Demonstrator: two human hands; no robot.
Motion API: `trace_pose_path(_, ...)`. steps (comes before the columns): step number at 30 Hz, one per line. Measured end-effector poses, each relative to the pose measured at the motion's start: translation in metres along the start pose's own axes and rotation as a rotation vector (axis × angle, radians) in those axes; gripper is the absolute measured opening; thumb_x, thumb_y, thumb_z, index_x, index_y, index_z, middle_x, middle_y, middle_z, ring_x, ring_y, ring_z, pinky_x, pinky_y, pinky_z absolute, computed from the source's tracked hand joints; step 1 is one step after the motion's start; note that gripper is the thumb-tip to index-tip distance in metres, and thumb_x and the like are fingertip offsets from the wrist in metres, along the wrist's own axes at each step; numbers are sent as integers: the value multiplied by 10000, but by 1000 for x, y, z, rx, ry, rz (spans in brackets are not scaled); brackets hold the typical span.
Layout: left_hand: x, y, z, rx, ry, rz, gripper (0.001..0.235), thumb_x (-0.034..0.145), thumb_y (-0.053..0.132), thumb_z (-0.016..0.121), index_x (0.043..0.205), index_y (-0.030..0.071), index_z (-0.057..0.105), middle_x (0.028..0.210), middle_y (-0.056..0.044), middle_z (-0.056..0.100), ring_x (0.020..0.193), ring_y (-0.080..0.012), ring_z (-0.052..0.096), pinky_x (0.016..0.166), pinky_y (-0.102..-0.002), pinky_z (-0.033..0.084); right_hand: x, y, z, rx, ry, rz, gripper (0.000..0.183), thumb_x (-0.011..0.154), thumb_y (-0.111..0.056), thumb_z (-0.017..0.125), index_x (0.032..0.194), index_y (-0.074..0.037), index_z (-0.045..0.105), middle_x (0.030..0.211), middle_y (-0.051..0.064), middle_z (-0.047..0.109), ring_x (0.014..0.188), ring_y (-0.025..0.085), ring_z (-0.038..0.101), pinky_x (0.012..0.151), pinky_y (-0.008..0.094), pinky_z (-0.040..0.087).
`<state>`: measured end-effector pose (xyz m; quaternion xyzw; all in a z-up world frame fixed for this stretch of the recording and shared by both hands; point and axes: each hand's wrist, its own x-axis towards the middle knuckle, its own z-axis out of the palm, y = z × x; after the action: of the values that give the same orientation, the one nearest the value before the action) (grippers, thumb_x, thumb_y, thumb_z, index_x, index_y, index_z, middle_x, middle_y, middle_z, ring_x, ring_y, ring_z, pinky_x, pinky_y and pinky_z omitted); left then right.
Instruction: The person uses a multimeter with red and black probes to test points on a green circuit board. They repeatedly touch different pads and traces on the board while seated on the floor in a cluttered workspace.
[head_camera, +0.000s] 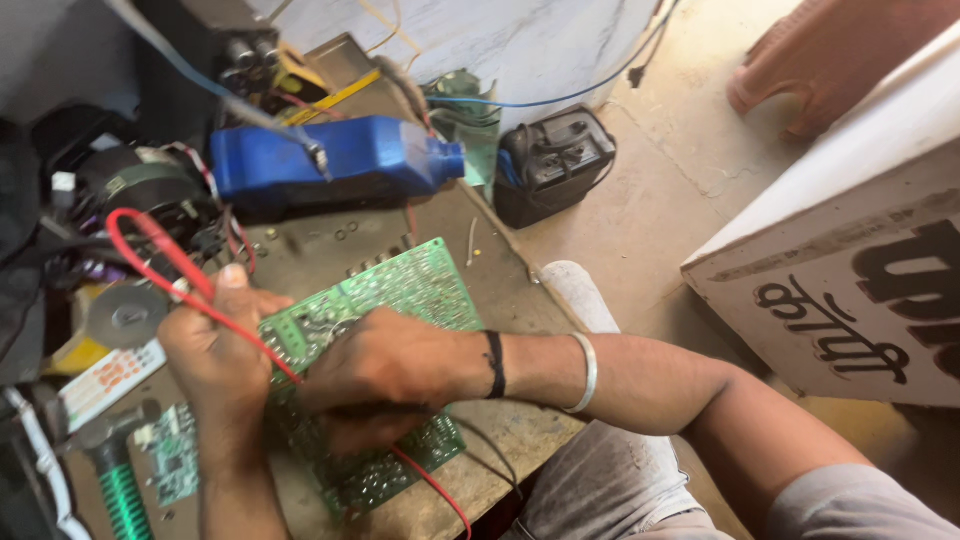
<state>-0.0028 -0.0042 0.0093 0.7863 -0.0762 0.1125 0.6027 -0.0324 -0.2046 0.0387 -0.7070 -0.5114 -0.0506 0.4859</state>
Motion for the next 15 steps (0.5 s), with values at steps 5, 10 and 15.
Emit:
trace_pose_path(5,3,-5,0,57,29,26,450,1128,208,538,776,-34,681,675,-83,663,582,-113,548,551,-289,427,1,2,3,-31,-43,7,210,793,-107,727,787,-87,519,711,56,555,668,289,621,601,427,472)
trace_pose_path(10,2,-5,2,-5,23,47,453,1137,202,537,764,-33,640,689,-82,665,657,-139,653,614,-291,498,0,5,6,-24,0,14,214,809,-103,725,791,-79,513,719,66,550,686,299,619,584,407,482)
trace_pose_path(15,3,-3,1,-20,11,64,470,1153,200,533,760,-38,631,666,-92,636,681,-164,670,641,-302,519,0,4,4,-15,-2,24,197,774,-101,713,786,-79,518,713,62,569,678,286,628,618,414,494)
